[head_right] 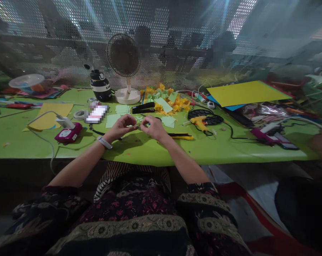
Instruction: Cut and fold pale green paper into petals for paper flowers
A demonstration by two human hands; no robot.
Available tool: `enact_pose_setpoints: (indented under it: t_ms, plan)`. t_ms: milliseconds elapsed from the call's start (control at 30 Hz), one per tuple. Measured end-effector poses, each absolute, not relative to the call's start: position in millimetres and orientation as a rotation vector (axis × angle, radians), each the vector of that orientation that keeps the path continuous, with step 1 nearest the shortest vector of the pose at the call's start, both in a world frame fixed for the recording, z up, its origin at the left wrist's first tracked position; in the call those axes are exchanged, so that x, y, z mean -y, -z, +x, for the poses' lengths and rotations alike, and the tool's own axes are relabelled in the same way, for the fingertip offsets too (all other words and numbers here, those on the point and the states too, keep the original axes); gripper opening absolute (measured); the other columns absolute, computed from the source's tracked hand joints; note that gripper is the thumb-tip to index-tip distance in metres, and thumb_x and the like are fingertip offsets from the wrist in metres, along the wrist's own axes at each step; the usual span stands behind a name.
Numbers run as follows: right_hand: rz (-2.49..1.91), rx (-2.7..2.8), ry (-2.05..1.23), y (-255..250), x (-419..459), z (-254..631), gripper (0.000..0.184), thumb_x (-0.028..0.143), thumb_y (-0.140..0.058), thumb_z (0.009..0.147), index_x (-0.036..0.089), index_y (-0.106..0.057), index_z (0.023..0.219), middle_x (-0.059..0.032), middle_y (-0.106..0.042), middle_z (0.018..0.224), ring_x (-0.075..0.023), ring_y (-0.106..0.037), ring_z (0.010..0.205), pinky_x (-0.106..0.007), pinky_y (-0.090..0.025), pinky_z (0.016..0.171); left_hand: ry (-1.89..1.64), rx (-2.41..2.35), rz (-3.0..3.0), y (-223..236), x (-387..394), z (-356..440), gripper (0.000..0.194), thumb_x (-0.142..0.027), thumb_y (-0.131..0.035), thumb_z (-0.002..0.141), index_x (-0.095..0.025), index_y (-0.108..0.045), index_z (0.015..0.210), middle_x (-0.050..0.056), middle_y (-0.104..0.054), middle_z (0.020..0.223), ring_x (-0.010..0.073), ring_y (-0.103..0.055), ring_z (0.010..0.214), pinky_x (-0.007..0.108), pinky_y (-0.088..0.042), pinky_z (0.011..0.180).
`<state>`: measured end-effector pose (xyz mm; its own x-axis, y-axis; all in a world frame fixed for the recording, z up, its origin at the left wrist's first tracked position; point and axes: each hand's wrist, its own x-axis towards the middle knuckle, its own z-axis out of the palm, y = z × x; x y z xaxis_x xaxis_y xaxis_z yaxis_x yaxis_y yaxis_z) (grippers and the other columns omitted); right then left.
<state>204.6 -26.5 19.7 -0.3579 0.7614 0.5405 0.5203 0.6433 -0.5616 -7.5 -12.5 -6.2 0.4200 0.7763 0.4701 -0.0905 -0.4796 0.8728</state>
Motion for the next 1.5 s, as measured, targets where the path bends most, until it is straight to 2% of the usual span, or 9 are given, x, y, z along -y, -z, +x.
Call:
enact_pose_setpoints:
  t_ms: [667,1100,1500]
  plan:
    - [-1.072,2.097,-0.392,-22.7,27.2,205.5,0.005,0.022,-0.067,0.077,0.020,-0.062,0.076,-0.0050,-0.069,0.083,-0.0204,-0.063,0.079,-0.035,-0.049,0.079,-1.198,-0.667,1.907,10.0,13.4,-6.5,0.043,-0.051,-0.081,0.079,-0.017,-0.059,0.092,0.004,-0.065,0.092,0.0125,-0.065,0.085,0.029,-0.059,0.083]
    - [-1.089,2.077,-0.458,-17.8,28.3,205.3,0.029,0.023,-0.068,0.080,0.020,-0.060,0.107,-0.0085,-0.072,0.099,-0.0234,-0.068,0.093,-0.040,-0.054,0.086,-1.214,-0.697,1.946,10.6,16.1,-3.4,0.040,-0.053,-0.077,0.081,-0.017,-0.061,0.090,0.005,-0.066,0.091,0.0149,-0.067,0.086,0.031,-0.062,0.079]
    - [-1.038,2.095,-0.480,-19.8,29.9,204.7,0.031,0.017,-0.064,0.079,0.021,-0.062,0.110,-0.0065,-0.072,0.097,-0.0224,-0.069,0.092,-0.038,-0.054,0.088,-1.212,-0.676,2.046,9.1,18.6,-4.2,0.035,-0.051,-0.073,0.086,-0.018,-0.063,0.090,0.004,-0.067,0.090,0.0146,-0.069,0.086,0.033,-0.062,0.084]
